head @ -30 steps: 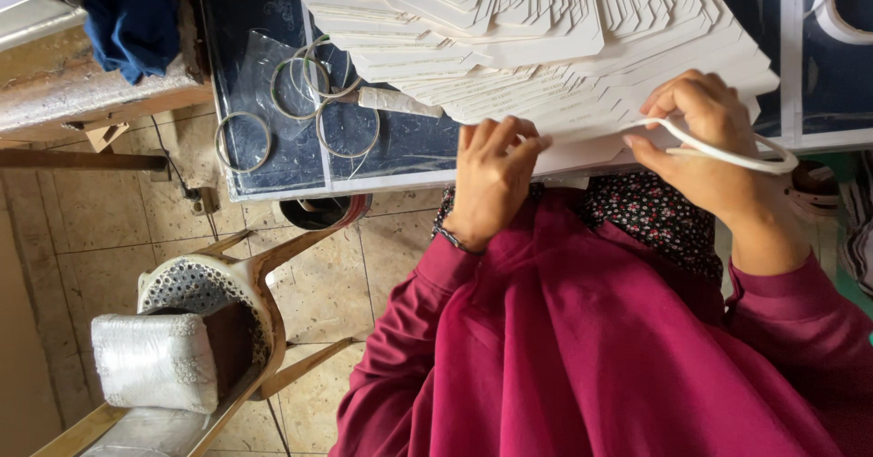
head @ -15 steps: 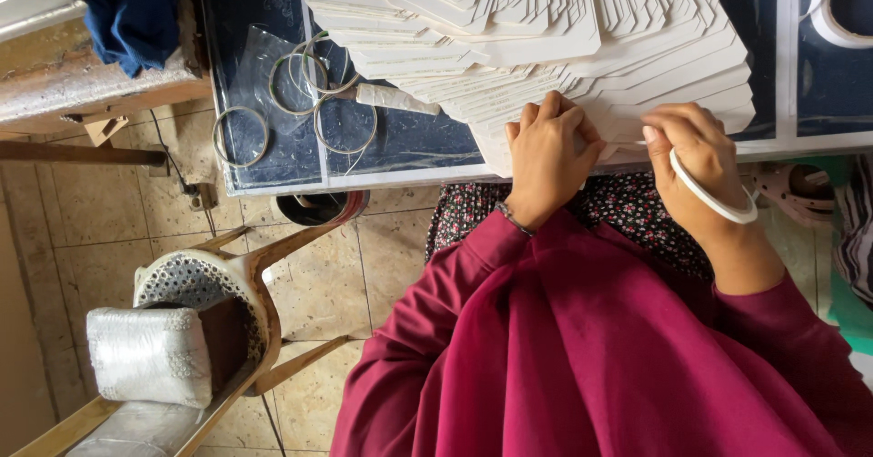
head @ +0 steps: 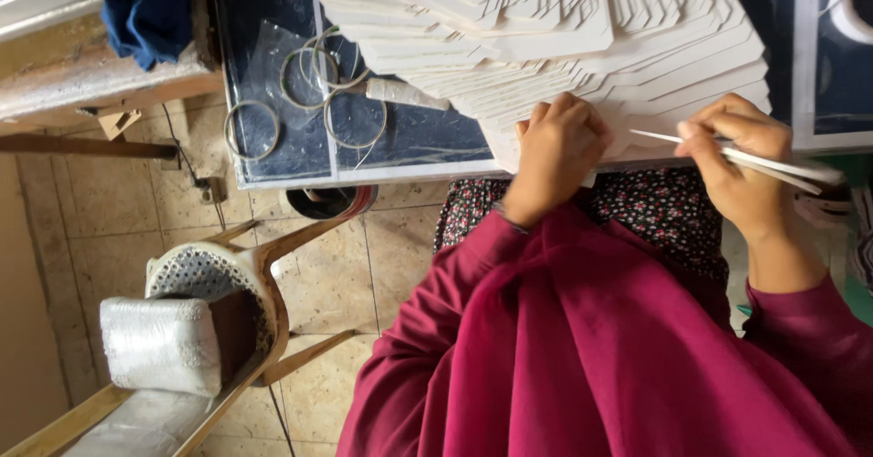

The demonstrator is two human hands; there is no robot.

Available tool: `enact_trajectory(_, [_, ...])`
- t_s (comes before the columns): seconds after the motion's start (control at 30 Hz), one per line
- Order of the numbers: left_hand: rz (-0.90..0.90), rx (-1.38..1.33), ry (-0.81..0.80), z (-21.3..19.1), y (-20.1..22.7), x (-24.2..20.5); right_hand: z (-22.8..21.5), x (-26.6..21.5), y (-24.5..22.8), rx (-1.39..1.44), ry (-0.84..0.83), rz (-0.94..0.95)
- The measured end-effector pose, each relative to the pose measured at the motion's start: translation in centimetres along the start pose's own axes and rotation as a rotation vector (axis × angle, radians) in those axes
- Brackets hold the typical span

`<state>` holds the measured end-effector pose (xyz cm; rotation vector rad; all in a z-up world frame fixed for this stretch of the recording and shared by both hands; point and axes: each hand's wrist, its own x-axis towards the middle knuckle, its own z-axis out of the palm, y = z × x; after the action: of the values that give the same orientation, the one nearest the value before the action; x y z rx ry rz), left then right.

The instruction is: The person sits at a table and applies a strip of white tape to the edges of a stack of white paper sheets. They smooth the tape down with their fingers and then lift the stack to inspect the alignment before continuing to apply more tape.

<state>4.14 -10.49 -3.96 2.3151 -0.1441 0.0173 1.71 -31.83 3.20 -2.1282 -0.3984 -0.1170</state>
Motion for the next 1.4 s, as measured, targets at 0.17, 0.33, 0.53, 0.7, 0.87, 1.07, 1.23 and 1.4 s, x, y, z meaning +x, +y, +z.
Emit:
enact_trajectory(0.17, [0.038, -0.428, 0.120, -10.0, -2.8, -3.0, 4.7, 0.6, -1.5, 0.116, -0.195, 0.041])
enact_trajectory(0.33, [0.021, -0.334, 0.109, -12.0, -5.6, -5.1, 9.6, 1.4, 0.1, 0.142, -0.172, -0.057])
enact_trajectory(0.53, [-0.020, -0.249, 0.093, -10.2, -5.9, -5.5, 10.3, 2.1, -1.8, -0.008, -0.148, -0.015])
enact_trajectory(0.7, [-0.108, -0.123, 0.091, -10.0, -4.0, -5.5, 10.8, 1.8, -2.0, -0.255, -0.078, -0.052])
enact_trajectory(0.87, [-0.099, -0.067, 0.096, -9.9, -4.0, -5.3, 7.0, 1.5, -1.0, -0.387, -0.064, -0.090])
enact_trajectory(1.07, [-0.071, -0.040, 0.145, -9.6, -3.4, -5.6, 3.8, -0.2, 3.5, -0.228, 0.049, -0.068])
enact_trajectory(1.23, [0.155, 0.039, 0.294, -7.2, -4.2, -6.9, 5.2, -0.6, 4.6, -0.263, 0.142, -0.084])
enact_trajectory(1.4, [0.381, 0.487, 0.162, -4.2, -0.7, -7.0, 5.6, -1.1, 5.0, -0.477, 0.105, -0.079])
